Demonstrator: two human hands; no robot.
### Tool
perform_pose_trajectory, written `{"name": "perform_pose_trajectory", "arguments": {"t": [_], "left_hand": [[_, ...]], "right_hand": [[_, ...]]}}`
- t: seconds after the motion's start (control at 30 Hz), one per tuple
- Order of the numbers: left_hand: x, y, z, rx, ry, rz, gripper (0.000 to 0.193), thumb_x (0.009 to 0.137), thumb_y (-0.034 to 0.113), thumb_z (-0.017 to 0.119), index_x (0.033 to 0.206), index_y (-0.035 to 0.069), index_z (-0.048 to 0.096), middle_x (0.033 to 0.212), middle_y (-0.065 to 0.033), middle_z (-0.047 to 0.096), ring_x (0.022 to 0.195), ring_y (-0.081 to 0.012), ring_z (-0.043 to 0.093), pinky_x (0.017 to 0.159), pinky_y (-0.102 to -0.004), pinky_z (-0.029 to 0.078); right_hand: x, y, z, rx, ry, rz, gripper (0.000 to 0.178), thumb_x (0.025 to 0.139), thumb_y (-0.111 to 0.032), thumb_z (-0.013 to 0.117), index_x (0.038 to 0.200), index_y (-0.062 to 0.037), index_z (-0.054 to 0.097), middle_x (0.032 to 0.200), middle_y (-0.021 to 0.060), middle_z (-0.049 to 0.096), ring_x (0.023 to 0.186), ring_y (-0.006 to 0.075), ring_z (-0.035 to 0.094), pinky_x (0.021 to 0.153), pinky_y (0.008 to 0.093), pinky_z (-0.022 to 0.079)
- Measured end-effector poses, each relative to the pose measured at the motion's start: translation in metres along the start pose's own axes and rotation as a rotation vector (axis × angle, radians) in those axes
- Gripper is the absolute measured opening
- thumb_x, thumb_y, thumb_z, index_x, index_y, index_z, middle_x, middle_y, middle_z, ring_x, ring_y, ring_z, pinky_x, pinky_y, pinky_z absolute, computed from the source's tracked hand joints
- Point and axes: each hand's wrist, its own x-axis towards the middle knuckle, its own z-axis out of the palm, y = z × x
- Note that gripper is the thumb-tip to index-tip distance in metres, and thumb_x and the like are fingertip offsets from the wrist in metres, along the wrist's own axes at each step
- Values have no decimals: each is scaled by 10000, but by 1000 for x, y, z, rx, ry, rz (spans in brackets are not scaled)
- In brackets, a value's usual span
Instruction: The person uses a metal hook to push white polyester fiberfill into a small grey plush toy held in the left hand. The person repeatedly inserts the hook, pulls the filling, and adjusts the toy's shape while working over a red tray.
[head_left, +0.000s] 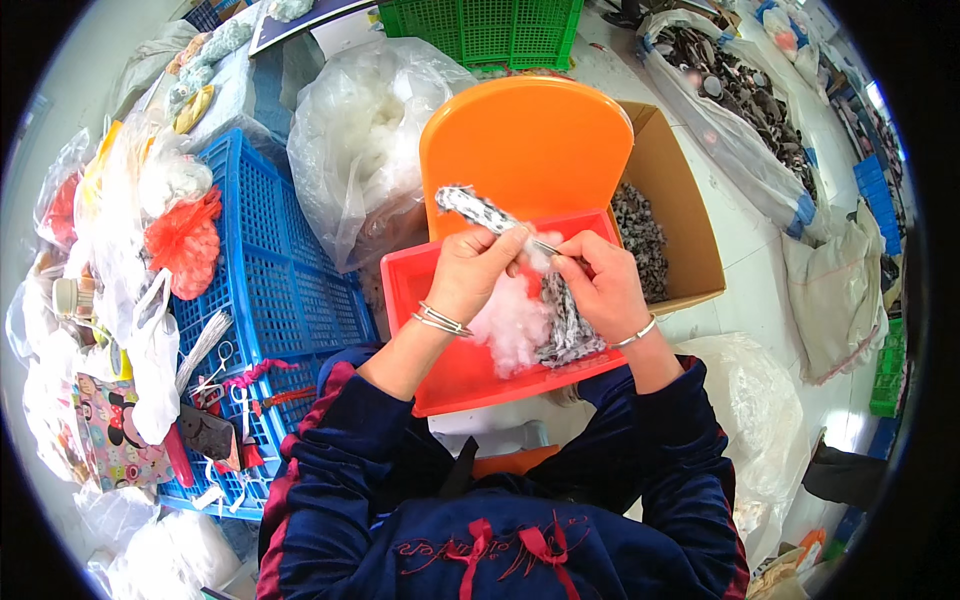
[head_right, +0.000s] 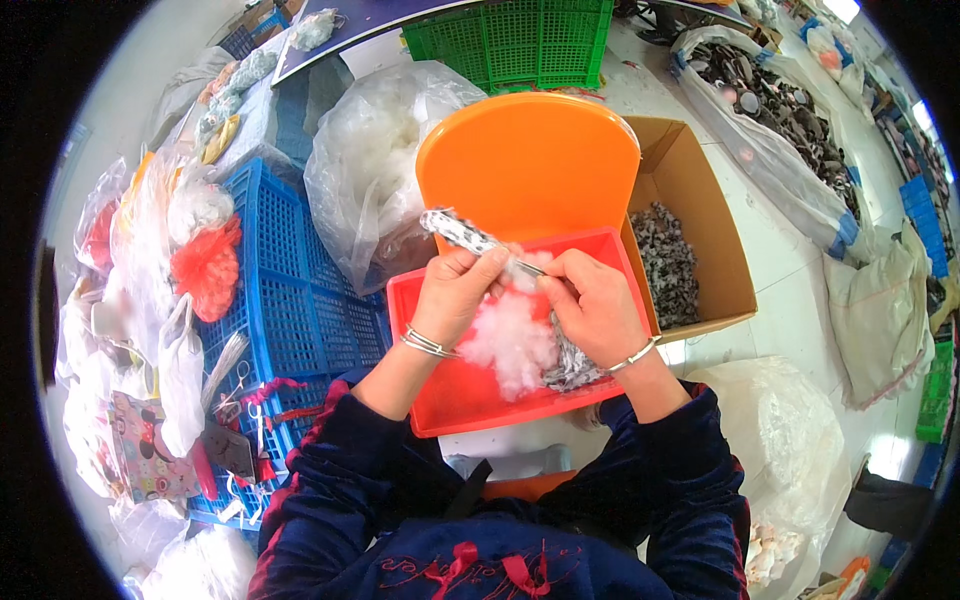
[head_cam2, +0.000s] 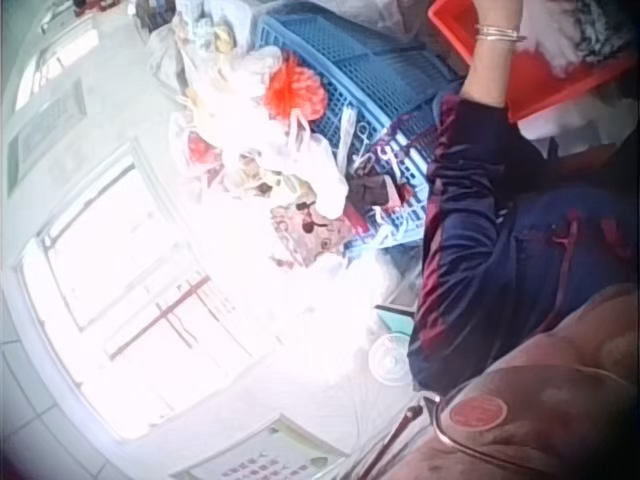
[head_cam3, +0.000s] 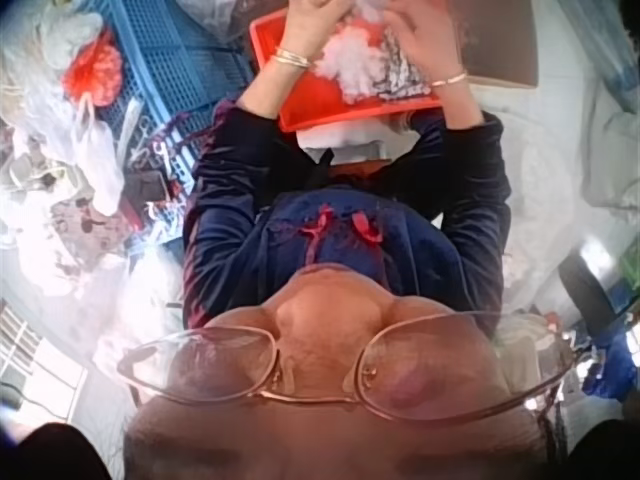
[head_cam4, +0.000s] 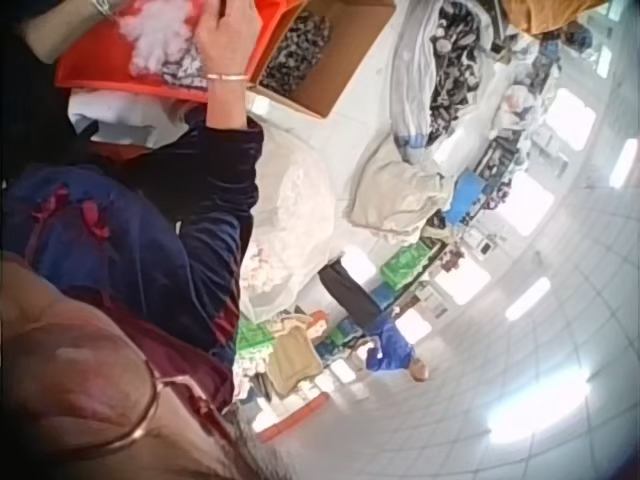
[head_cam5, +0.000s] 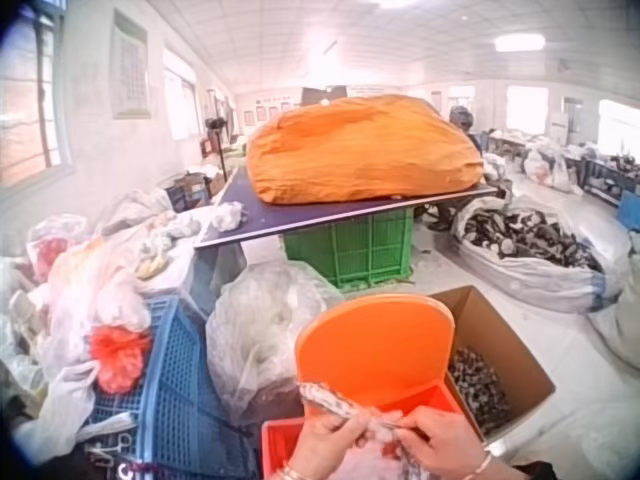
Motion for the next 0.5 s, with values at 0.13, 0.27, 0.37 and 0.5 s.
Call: {"name": "perform_pose_trajectory", "arguments": {"t": [0.13, 0.27, 0.37, 0.5], "left_hand": [[1, 9, 0, 18, 11, -25, 197, 932, 169, 631, 946, -18, 690, 689, 6, 578, 609, -59, 482, 550, -218, 372], [6, 12, -19, 4, 16, 7, 170, 923, 158, 641, 897, -1, 694, 659, 30, 551, 586, -45, 464, 519, -220, 351], [4, 9, -12, 114, -39, -23, 146, 913, 153, 649, 897, 17, 699, 651, 40, 549, 572, -42, 454, 516, -224, 351], [2, -2, 3, 56, -90, -51, 125, 907, 155, 658, 877, 39, 696, 688, 37, 577, 567, -39, 457, 513, -209, 358]], "right_hand": [[0, 1, 0, 100, -6, 71, 61, 869, -28, 640, 886, 11, 597, 728, 72, 601, 622, 105, 554, 564, 252, 441], [2, -5, -6, 45, -51, 76, 63, 866, -19, 639, 888, 18, 594, 731, 66, 603, 633, 91, 553, 570, 249, 446], [1, 1, 0, 112, -65, 100, 76, 872, -30, 635, 920, 17, 602, 765, 105, 620, 639, 131, 585, 581, 269, 469], [-2, 5, 15, 298, -20, 125, 83, 875, -30, 632, 932, 24, 603, 771, 92, 625, 660, 109, 585, 595, 264, 478]]}}
